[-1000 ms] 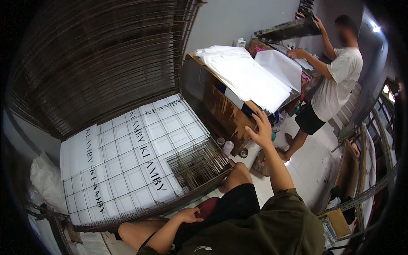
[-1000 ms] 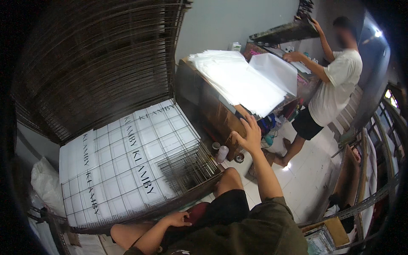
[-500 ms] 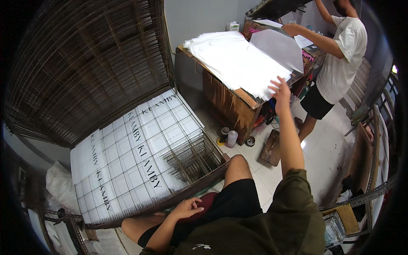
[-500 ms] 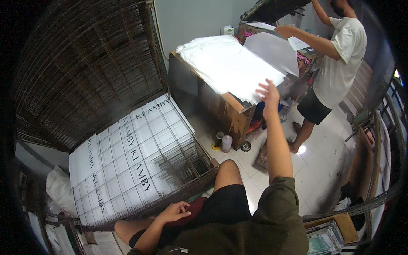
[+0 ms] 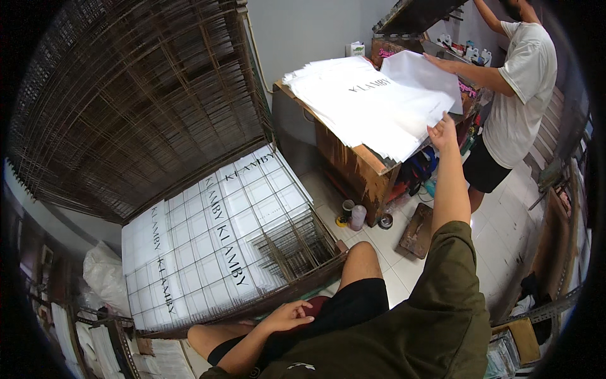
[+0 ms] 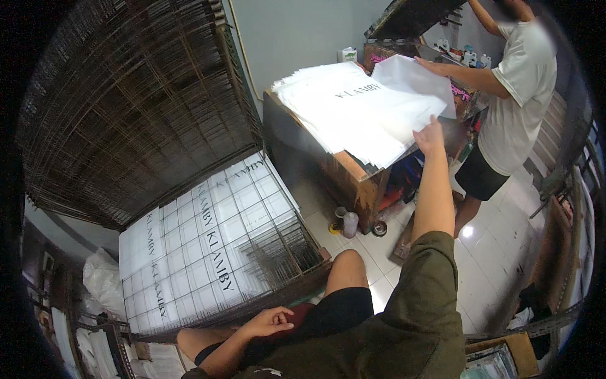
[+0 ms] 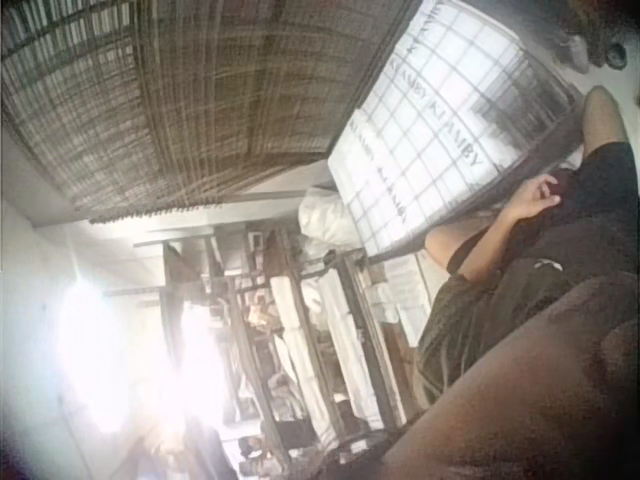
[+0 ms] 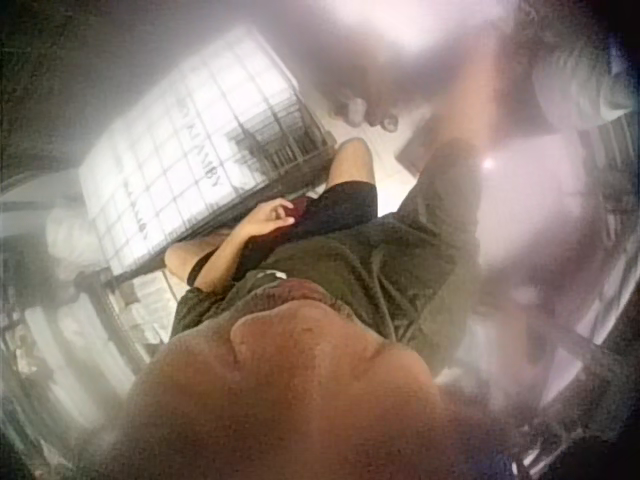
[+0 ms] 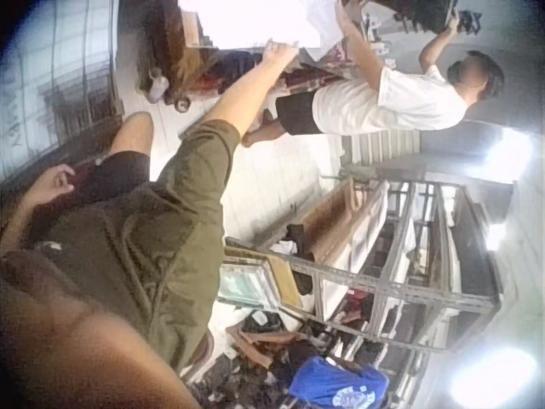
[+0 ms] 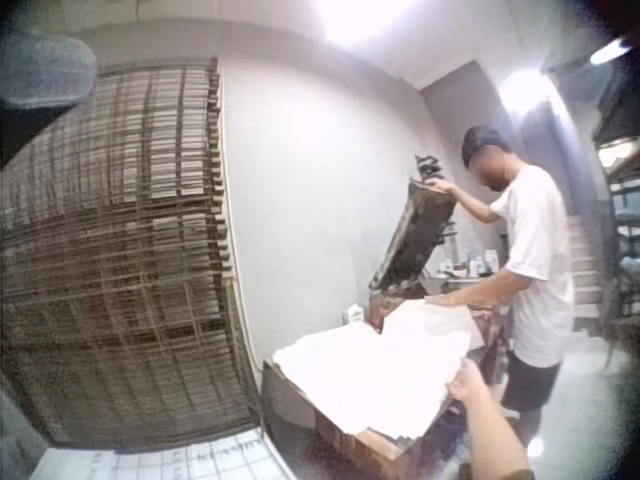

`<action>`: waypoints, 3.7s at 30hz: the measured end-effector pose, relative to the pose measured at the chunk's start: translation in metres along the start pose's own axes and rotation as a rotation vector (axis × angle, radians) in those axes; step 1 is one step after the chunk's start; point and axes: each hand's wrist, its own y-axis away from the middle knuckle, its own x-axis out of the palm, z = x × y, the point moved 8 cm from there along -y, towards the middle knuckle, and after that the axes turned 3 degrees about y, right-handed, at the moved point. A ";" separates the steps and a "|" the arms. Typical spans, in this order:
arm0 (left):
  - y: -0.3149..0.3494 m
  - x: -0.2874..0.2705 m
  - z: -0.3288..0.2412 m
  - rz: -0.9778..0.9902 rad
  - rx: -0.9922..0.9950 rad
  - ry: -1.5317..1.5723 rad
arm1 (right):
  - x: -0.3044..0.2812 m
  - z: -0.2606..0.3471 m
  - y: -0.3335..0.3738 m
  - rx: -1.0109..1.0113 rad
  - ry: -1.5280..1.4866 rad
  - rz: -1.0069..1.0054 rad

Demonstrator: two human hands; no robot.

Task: The person repeatedly picks up white sheets of paper from a table and places them into a wire mesh bin. The sheets are handled one at a time and stacked neatly inside the bin.

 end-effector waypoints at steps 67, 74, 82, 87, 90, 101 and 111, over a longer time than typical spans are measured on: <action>0.060 -0.038 0.034 -0.471 0.513 -0.160 | 0.612 -0.294 0.414 0.037 0.676 1.464; 0.049 -0.040 0.040 -0.441 0.517 -0.073 | 0.503 -0.478 0.330 0.307 0.423 1.063; 0.057 -0.061 0.040 -0.527 0.521 -0.069 | 0.469 -0.574 0.292 0.336 0.527 0.874; 0.055 -0.063 0.038 -0.499 0.486 -0.074 | 0.471 -0.589 0.274 0.246 0.638 0.868; 0.062 -0.068 0.033 -0.530 0.514 -0.082 | 0.472 -0.594 0.264 0.238 0.646 0.889; 0.043 -0.056 0.048 -0.440 0.450 -0.021 | 0.476 -0.598 0.268 0.266 0.781 0.851; 0.033 -0.045 0.055 -0.317 0.328 -0.016 | 0.454 -0.505 0.299 -0.307 0.894 0.747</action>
